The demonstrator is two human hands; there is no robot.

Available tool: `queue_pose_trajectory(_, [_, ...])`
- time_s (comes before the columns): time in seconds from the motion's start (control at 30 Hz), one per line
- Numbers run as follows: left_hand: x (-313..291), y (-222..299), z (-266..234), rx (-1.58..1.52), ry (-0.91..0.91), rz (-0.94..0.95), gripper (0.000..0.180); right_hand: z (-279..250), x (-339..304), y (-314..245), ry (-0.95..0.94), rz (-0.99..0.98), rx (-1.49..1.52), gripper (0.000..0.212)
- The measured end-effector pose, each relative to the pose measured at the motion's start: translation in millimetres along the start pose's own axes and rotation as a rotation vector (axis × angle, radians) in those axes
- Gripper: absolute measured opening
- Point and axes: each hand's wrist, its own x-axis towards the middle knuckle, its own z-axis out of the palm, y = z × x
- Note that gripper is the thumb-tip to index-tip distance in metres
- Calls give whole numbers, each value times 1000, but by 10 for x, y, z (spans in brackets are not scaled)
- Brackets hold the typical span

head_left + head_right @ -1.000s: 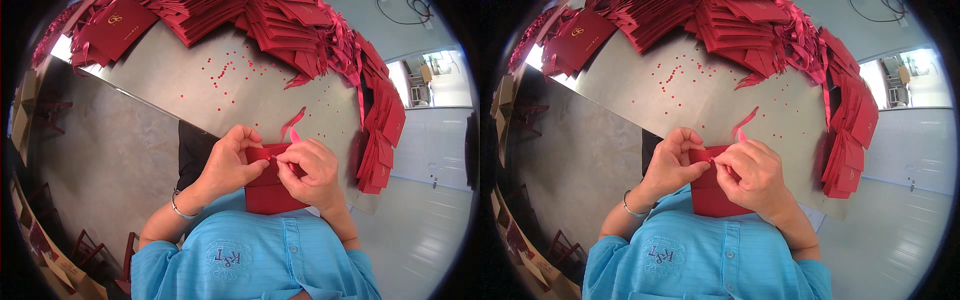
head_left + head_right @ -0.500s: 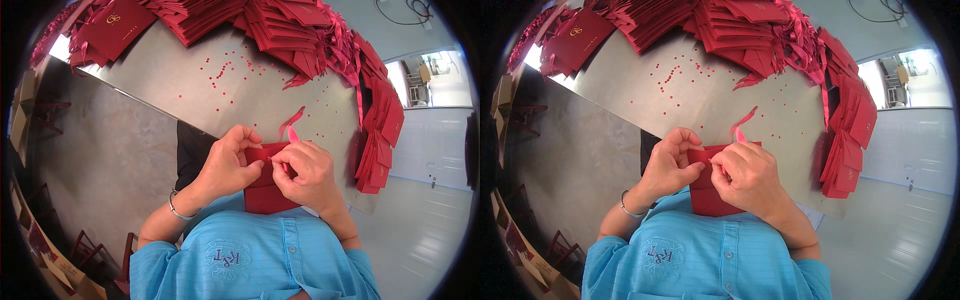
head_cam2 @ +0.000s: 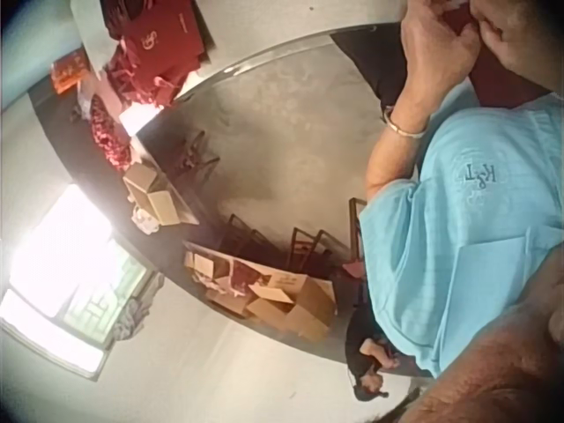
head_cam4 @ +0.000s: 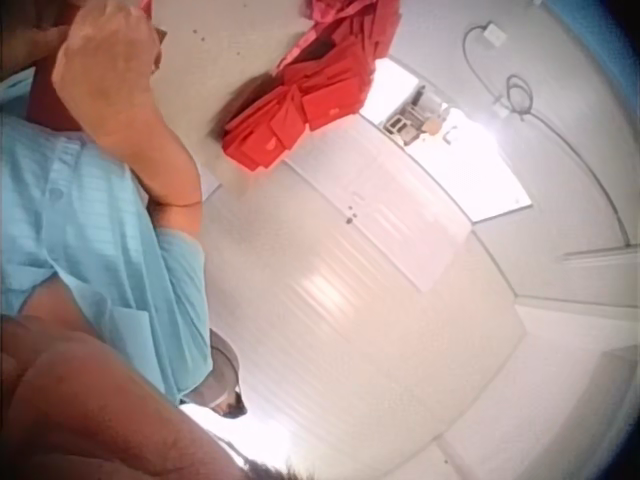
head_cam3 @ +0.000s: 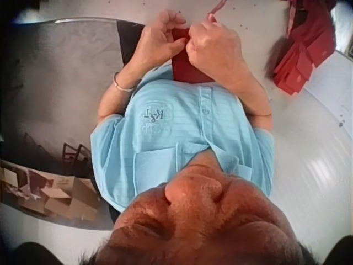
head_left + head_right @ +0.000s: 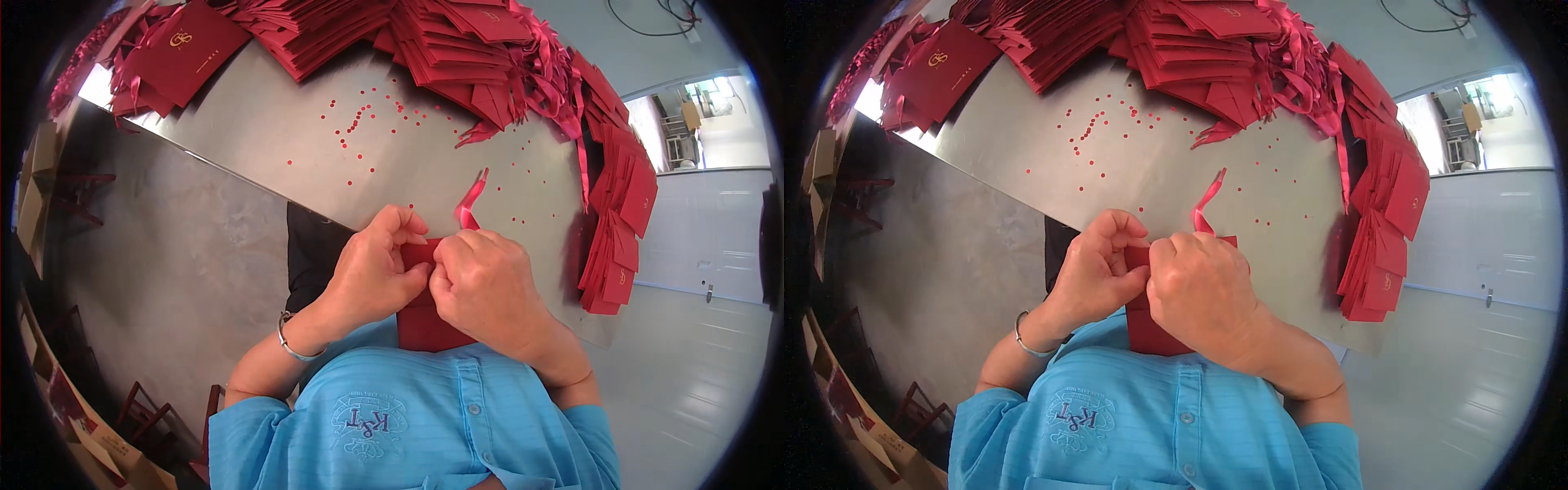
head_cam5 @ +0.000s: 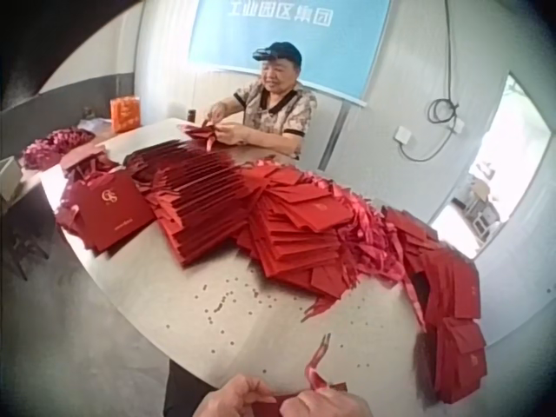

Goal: The person assembles gift bags by inserting ribbons through the holes and folding the flaps by hand.

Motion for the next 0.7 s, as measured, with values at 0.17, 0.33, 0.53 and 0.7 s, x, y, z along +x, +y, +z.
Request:
queue_pose_trajectory(0.17, [12,16,6,-32,-6,-37,36,-38,44,82,-112,46,100,6])
queue_pose_trajectory(0.33, [8,-42,-18,-140,-26,0,35,-20,99,74,-139,66,185,6])
queue_pose_trajectory(0.53, [57,-13,29,-194,-67,58,36,-122,74,121,-112,150,295,6])
queue_pose_trajectory(0.7, [55,17,-64,-106,-106,-39,37,-376,139,415,-194,103,406,10])
